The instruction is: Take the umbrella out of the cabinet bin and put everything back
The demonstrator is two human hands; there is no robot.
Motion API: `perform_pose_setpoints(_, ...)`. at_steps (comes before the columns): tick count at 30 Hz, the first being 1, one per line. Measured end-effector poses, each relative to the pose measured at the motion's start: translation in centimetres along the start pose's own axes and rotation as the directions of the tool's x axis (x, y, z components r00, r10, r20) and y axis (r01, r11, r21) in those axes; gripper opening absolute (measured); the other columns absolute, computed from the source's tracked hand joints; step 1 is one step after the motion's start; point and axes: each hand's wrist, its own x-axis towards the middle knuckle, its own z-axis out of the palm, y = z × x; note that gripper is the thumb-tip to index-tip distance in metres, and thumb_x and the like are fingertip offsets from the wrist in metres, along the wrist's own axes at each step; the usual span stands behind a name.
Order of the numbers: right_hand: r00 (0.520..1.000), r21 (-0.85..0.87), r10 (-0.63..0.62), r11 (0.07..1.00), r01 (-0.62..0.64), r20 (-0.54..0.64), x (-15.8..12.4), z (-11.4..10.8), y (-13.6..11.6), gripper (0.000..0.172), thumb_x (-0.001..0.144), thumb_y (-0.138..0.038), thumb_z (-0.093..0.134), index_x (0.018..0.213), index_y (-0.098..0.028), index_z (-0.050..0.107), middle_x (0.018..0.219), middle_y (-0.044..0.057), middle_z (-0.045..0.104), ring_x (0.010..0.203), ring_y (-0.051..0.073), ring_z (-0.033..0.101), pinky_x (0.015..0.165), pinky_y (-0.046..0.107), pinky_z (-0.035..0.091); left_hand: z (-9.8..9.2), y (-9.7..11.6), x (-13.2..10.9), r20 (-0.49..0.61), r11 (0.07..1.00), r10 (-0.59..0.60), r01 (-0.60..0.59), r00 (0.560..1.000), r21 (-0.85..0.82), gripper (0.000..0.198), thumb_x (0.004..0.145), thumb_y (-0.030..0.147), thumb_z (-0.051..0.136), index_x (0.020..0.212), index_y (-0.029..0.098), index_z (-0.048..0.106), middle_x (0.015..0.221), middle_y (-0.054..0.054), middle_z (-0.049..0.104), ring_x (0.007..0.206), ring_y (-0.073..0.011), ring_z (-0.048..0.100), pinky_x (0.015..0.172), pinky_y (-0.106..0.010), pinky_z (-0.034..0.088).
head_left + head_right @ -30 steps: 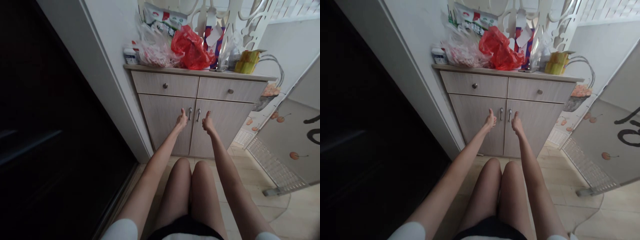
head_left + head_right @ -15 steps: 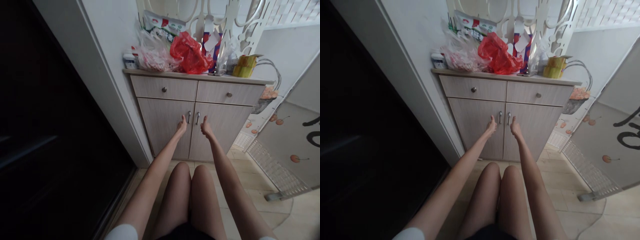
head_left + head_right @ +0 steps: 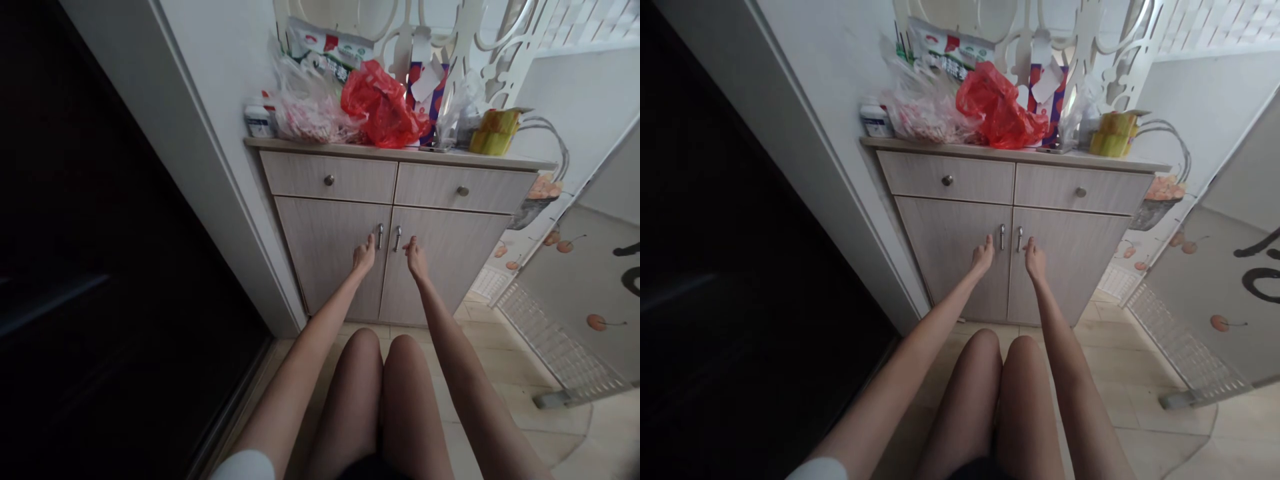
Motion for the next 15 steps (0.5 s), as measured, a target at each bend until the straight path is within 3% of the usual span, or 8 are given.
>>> perform_pose_setpoints(2,0.994,0.012,-0.096,0.995,0.096,-0.046,0.7,0.8,-0.3,0.078,0.095,-0.073,0.013,0.101,-0.016,0.065,0.100,0.013,0.069,0.094,0.023,0.064,0.081,0.031,0.046,0.6,0.5,0.7,-0.076,0.995,0.099,-0.098,0.992,0.015,0.050,0.098,0.060,0.038,0.081,0.020,0.061,0.085,-0.009,0.070,0.088,-0.0205,0.066,0.073,-0.027,0.045)
perform_pose_setpoints(5,0.994,0.029,-0.105,0.994,0.104,0.031,1.8,2.5,-1.3,0.071,0.098,-0.067,0.015,0.112,-0.014,0.061,0.108,0.015,0.068,0.098,0.020,0.063,0.085,0.029,0.046,1.8,1.6,1.9,-0.074,0.988,0.154,-0.156,0.985,-0.011,0.031,0.098,0.044,0.051,0.105,0.017,0.063,0.106,-0.013,0.071,0.103,-0.0215,0.066,0.085,-0.030,0.047)
perform_pose_setpoints(10,0.998,0.059,-0.047,0.997,0.044,0.041,1.9,3.8,-1.9,0.068,0.100,-0.062,0.008,0.100,-0.016,0.058,0.097,0.012,0.066,0.089,0.018,0.060,0.086,0.030,0.047,2.7,2.0,1.9,-0.005,0.992,0.129,-0.129,0.992,-0.015,0.025,0.100,0.035,0.047,0.107,0.016,0.062,0.097,-0.013,0.072,0.092,-0.0227,0.069,0.080,-0.031,0.049)
perform_pose_setpoints(15,0.996,0.116,-0.064,0.992,0.057,0.057,-1.2,2.1,-0.6,0.066,0.097,-0.065,0.000,0.080,-0.023,0.048,0.081,0.006,0.058,0.078,0.019,0.056,0.075,0.031,0.049,1.8,0.6,-1.0,-0.050,0.992,0.126,-0.127,0.991,-0.015,0.029,0.103,0.034,0.038,0.097,0.017,0.062,0.086,-0.010,0.070,0.082,-0.0205,0.068,0.075,-0.028,0.047)
